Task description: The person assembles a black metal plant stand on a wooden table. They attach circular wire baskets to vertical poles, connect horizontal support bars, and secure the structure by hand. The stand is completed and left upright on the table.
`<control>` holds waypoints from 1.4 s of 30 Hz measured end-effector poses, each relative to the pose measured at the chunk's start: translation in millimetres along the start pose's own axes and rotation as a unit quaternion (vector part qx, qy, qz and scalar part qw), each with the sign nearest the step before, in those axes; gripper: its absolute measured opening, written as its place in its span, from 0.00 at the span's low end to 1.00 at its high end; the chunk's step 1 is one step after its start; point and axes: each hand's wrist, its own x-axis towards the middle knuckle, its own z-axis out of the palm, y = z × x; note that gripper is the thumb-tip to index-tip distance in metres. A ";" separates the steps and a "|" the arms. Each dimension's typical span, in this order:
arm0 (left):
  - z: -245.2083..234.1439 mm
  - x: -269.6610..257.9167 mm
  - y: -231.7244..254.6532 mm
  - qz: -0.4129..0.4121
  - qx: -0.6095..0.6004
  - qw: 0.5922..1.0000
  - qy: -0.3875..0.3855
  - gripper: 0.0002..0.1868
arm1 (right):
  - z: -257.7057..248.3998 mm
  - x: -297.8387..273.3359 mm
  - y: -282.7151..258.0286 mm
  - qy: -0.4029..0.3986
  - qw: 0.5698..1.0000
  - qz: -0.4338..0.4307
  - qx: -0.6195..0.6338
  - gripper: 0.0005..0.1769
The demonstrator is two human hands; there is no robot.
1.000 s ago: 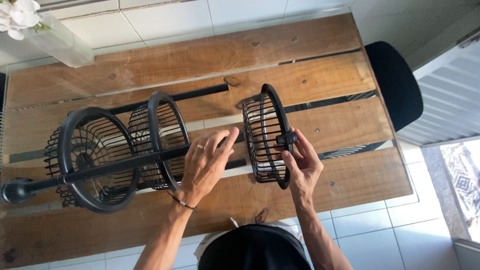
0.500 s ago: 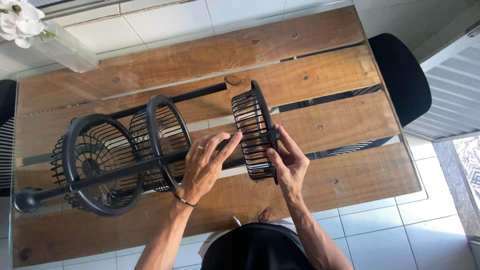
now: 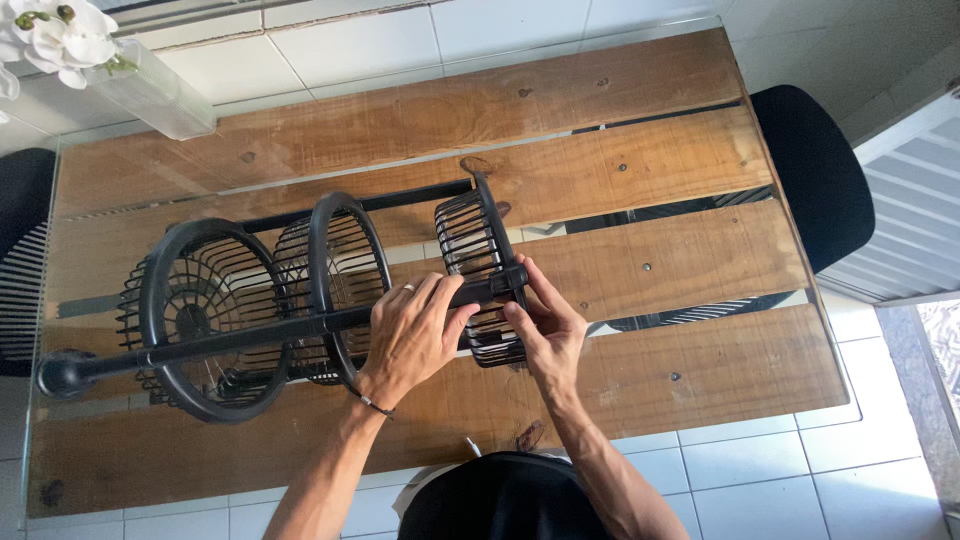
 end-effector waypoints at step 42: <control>-1.3 50.6 -12.0 0.109 0.039 0.992 0.041 0.28 | -7.8 32.2 -1.1 -0.246 0.969 -0.007 0.005 0.54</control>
